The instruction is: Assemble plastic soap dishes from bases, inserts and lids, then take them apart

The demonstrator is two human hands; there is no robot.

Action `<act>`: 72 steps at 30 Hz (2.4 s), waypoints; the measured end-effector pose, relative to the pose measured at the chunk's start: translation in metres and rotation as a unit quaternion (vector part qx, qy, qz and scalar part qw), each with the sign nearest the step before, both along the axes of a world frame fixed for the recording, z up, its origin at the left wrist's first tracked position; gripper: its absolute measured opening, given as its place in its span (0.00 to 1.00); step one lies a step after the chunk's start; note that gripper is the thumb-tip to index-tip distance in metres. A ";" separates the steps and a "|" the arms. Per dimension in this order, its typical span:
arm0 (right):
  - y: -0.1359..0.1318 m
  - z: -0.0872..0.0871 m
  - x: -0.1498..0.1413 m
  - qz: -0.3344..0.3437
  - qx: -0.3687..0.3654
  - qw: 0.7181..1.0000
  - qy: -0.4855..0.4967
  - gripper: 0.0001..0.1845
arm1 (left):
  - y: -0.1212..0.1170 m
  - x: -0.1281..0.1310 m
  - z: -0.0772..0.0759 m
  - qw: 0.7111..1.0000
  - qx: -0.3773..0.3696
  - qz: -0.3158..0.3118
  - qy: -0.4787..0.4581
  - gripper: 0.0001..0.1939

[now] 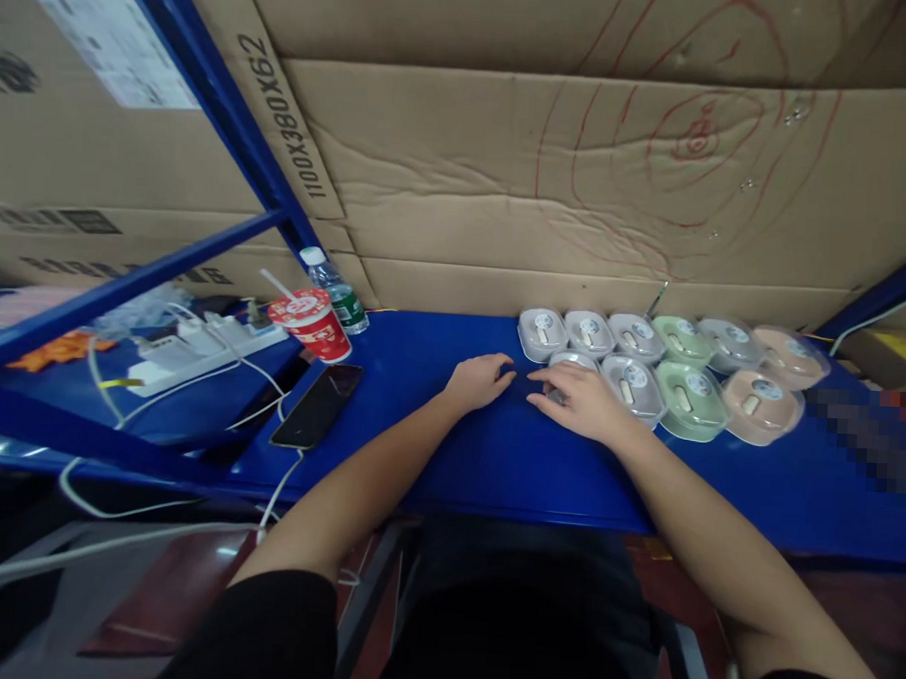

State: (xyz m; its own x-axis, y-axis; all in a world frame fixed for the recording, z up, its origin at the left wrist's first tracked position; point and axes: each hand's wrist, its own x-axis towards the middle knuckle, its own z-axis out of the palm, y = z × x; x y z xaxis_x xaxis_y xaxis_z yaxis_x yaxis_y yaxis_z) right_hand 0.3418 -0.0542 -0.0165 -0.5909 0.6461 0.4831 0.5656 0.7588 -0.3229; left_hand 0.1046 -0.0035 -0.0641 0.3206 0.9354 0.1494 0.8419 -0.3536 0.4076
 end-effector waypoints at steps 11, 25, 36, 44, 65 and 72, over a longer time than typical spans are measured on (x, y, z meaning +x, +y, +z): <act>0.005 -0.003 -0.001 0.001 0.013 0.999 -0.046 0.19 | 0.044 0.029 0.005 0.969 0.065 0.171 -0.166 0.17; 0.012 -0.003 0.011 -0.072 0.008 0.985 -0.156 0.26 | 0.053 0.069 -0.009 0.940 0.062 0.178 -0.283 0.31; 0.007 0.005 0.012 -0.093 -0.007 0.979 -0.182 0.20 | 0.043 0.075 -0.008 0.985 0.050 0.092 -0.139 0.38; 0.003 0.009 0.012 -0.134 -0.001 0.973 -0.187 0.19 | 0.041 0.077 -0.009 0.984 0.058 0.101 -0.135 0.35; -0.019 -0.024 -0.051 -0.092 -0.012 0.992 -0.086 0.50 | 0.008 -0.031 0.012 0.983 0.155 -0.068 -0.068 0.24; 0.010 -0.048 -0.044 -0.134 -0.090 0.986 0.034 0.38 | 0.012 -0.033 0.012 0.992 0.069 -0.080 -0.071 0.39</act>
